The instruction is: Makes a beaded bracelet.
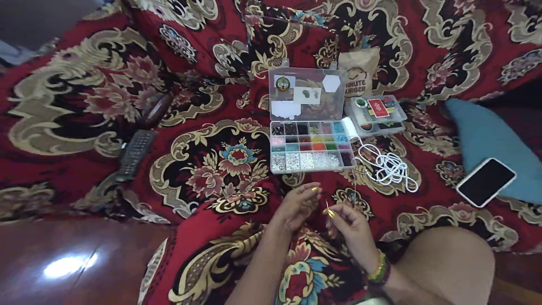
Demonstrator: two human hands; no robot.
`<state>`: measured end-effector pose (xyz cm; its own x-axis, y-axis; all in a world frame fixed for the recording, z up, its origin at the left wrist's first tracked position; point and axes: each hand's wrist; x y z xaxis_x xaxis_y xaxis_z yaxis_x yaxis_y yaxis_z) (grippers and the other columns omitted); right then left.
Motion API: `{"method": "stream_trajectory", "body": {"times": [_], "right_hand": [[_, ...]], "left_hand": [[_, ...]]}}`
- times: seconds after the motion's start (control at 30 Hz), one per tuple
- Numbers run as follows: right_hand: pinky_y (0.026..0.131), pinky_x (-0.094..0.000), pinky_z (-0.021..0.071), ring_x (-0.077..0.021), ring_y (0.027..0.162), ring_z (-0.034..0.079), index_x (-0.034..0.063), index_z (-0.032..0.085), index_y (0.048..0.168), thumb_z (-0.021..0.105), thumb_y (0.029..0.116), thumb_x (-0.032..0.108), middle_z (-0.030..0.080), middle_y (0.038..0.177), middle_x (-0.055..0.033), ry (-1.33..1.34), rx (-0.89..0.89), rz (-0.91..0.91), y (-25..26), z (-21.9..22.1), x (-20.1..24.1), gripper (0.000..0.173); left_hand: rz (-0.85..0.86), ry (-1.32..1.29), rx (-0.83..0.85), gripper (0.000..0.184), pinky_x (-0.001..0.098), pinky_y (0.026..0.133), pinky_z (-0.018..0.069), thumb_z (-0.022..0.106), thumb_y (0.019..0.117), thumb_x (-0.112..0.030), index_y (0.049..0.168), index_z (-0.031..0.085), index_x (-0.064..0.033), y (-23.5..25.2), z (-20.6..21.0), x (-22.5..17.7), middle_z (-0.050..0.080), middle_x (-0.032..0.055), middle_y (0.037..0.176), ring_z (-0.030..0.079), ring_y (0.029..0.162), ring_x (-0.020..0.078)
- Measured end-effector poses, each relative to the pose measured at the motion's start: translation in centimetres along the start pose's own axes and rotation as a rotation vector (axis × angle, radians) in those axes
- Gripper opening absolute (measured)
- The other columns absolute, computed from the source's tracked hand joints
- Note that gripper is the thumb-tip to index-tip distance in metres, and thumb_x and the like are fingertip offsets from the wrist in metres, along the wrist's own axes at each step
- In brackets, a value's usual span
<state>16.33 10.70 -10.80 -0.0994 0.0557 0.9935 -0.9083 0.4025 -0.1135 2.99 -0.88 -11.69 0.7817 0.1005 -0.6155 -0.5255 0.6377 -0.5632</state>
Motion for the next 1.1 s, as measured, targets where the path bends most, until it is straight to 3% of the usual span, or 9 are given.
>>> {"method": "stream_trajectory", "body": {"times": [0.13, 0.33, 0.53, 0.73, 0.87, 1.1], "right_hand": [[0.057, -0.0184, 0.0566, -0.002, 0.059, 0.063, -0.0004, 0.07, 0.103, 0.055, 0.0984, 0.004, 0.068, 0.072, 0.0047, 0.026, -0.017, 0.004, -0.1, -0.4, -0.4, 0.017], [0.052, -0.0181, 0.0551, -0.002, 0.054, 0.062, 0.001, 0.069, 0.099, 0.055, 0.0982, 0.002, 0.068, 0.07, 0.0038, 0.057, -0.019, 0.001, 0.1, -0.4, -0.8, 0.014], [0.049, -0.0185, 0.0542, -0.0023, 0.052, 0.061, 0.0041, 0.066, 0.094, 0.054, 0.0983, 0.003, 0.07, 0.071, 0.0027, 0.06, 0.016, -0.013, 0.0, -0.2, -1.2, 0.013], [0.051, -0.0184, 0.0547, -0.0022, 0.053, 0.062, 0.0078, 0.065, 0.088, 0.056, 0.0955, 0.003, 0.067, 0.067, 0.0046, 0.074, 0.011, -0.051, -0.1, -0.3, -1.3, 0.013], [0.052, -0.0189, 0.0553, -0.0023, 0.054, 0.062, 0.0077, 0.065, 0.088, 0.056, 0.0958, 0.003, 0.067, 0.068, 0.0053, 0.061, 0.015, -0.051, -0.1, -0.3, -1.1, 0.013], [0.052, -0.0185, 0.0549, -0.0027, 0.054, 0.062, 0.0057, 0.066, 0.089, 0.056, 0.0956, 0.003, 0.069, 0.07, 0.0037, 0.039, 0.035, -0.049, -0.2, -0.3, -0.8, 0.012]], "left_hand": [[-0.008, 0.097, 0.241, 0.019, 0.0213, 0.075, 0.0566, 0.045, 0.1046, -0.003, 0.104, 0.062, -0.0124, 2.0, -1.8, 0.3, 0.069, -0.0073, 0.083, 0.066, 0.073, 0.0026], [0.044, 0.252, 0.46, 0.024, 0.024, 0.077, 0.0591, 0.047, 0.1015, -0.006, 0.093, 0.067, -0.0156, 3.1, -2.5, 1.0, 0.075, -0.0057, 0.088, 0.071, 0.079, 0.0048], [0.072, 0.312, 0.514, 0.022, 0.0235, 0.074, 0.0594, 0.048, 0.1013, -0.006, 0.093, 0.067, -0.0158, 2.9, -2.6, 1.0, 0.075, -0.0074, 0.087, 0.071, 0.078, 0.0035], [0.065, 0.314, 0.542, 0.02, 0.0234, 0.073, 0.059, 0.053, 0.0951, -0.002, 0.09, 0.065, -0.0172, 2.7, -2.4, 0.8, 0.074, -0.0076, 0.085, 0.07, 0.076, 0.0035], [0.099, 0.265, 0.539, 0.02, 0.0236, 0.077, 0.0588, 0.058, 0.0927, 0.001, 0.09, 0.066, -0.0169, 3.1, -2.7, 1.1, 0.074, -0.0072, 0.084, 0.07, 0.077, 0.0036], [0.055, 0.264, 0.532, 0.024, 0.0224, 0.075, 0.0579, 0.054, 0.0934, 0.001, 0.087, 0.067, -0.0176, 3.1, -2.8, 1.1, 0.072, -0.0088, 0.08, 0.069, 0.074, 0.0022]]}}
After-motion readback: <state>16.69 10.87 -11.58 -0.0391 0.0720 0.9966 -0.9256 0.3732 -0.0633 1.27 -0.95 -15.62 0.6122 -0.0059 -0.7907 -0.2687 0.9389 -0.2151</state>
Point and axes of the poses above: each hand's wrist, its own y-axis towards the middle knuckle, its own z-axis out of the palm, x = y × z
